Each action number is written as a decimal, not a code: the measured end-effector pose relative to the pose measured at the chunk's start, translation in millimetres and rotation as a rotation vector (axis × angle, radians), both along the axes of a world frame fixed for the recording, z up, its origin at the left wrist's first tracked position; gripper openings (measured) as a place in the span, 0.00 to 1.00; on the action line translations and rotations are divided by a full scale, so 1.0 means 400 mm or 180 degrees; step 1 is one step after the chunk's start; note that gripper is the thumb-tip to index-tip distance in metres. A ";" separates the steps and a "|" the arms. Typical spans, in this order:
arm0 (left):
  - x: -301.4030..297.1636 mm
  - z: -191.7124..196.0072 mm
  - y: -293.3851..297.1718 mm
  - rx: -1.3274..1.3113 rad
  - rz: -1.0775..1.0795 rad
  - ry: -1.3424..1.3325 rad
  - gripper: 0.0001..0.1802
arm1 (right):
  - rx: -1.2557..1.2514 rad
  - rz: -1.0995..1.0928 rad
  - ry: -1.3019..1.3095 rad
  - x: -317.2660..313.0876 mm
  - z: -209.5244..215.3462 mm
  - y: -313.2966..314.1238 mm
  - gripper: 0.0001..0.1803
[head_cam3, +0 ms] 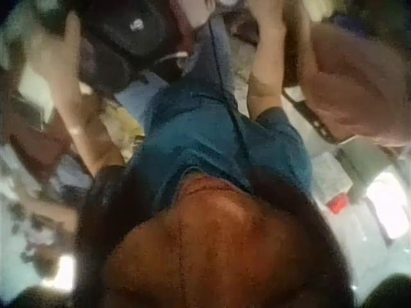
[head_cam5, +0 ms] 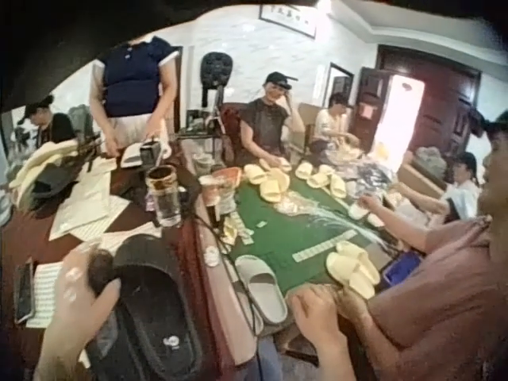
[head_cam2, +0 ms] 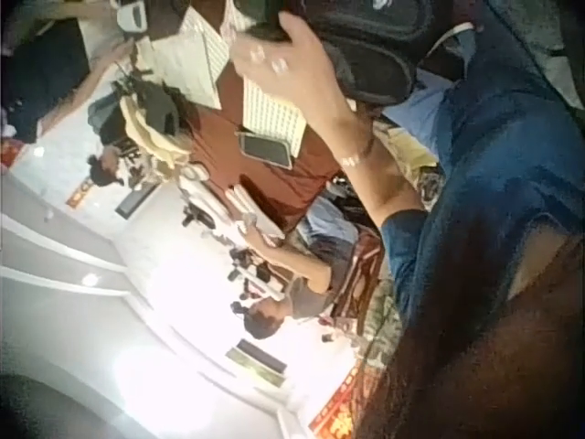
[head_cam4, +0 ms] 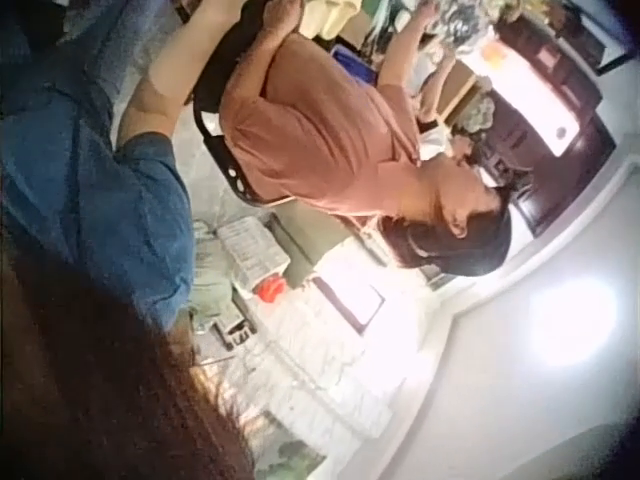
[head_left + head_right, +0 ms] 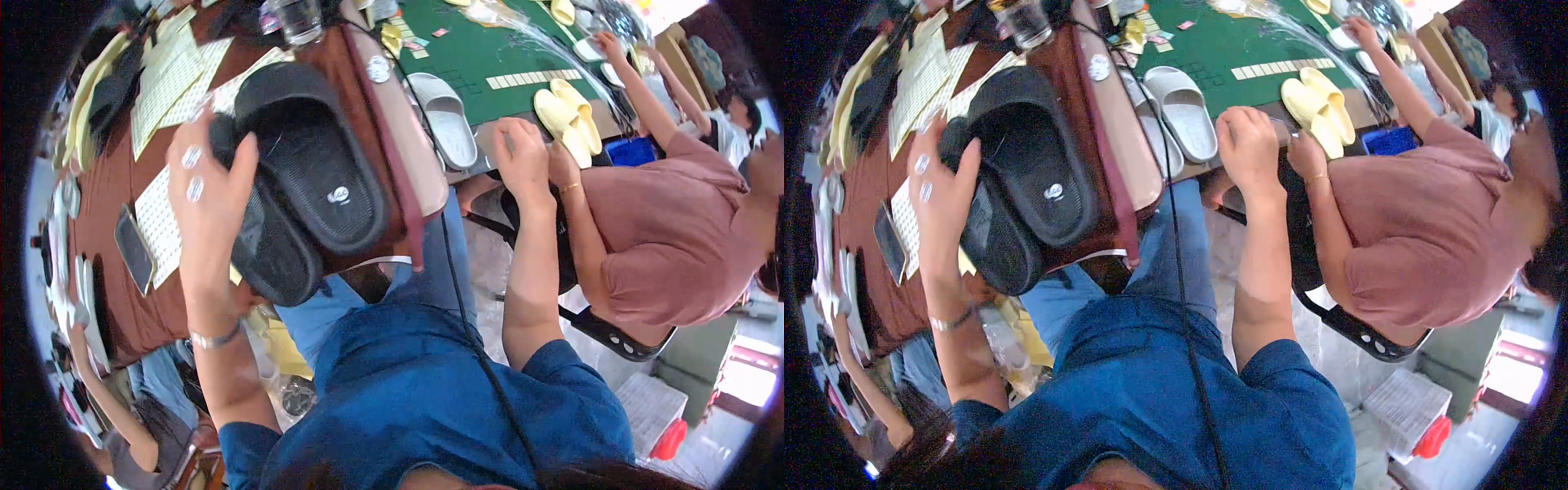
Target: Applying size labels from a sheet to the soles of various slippers in a workshop setting.
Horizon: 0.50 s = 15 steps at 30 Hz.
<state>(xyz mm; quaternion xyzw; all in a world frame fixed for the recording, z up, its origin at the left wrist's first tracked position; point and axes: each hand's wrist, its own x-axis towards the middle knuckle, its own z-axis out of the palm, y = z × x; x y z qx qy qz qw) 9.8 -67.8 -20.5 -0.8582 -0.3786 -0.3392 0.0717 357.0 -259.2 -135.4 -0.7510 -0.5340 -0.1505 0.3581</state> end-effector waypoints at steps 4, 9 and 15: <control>-0.023 0.027 -0.087 -0.0469 -0.0033 -0.0608 0.31 | -0.0547 -0.0298 0.0190 0.032 -0.112 0.007 0.06; 0.019 0.015 -0.085 -0.0665 0.0215 -0.0101 0.34 | -0.1104 0.0089 0.0284 0.021 -0.268 0.115 0.07; 0.026 0.000 -0.064 -0.0335 0.0280 0.0292 0.35 | -0.1510 0.0384 -0.0655 -0.002 -0.405 0.289 0.27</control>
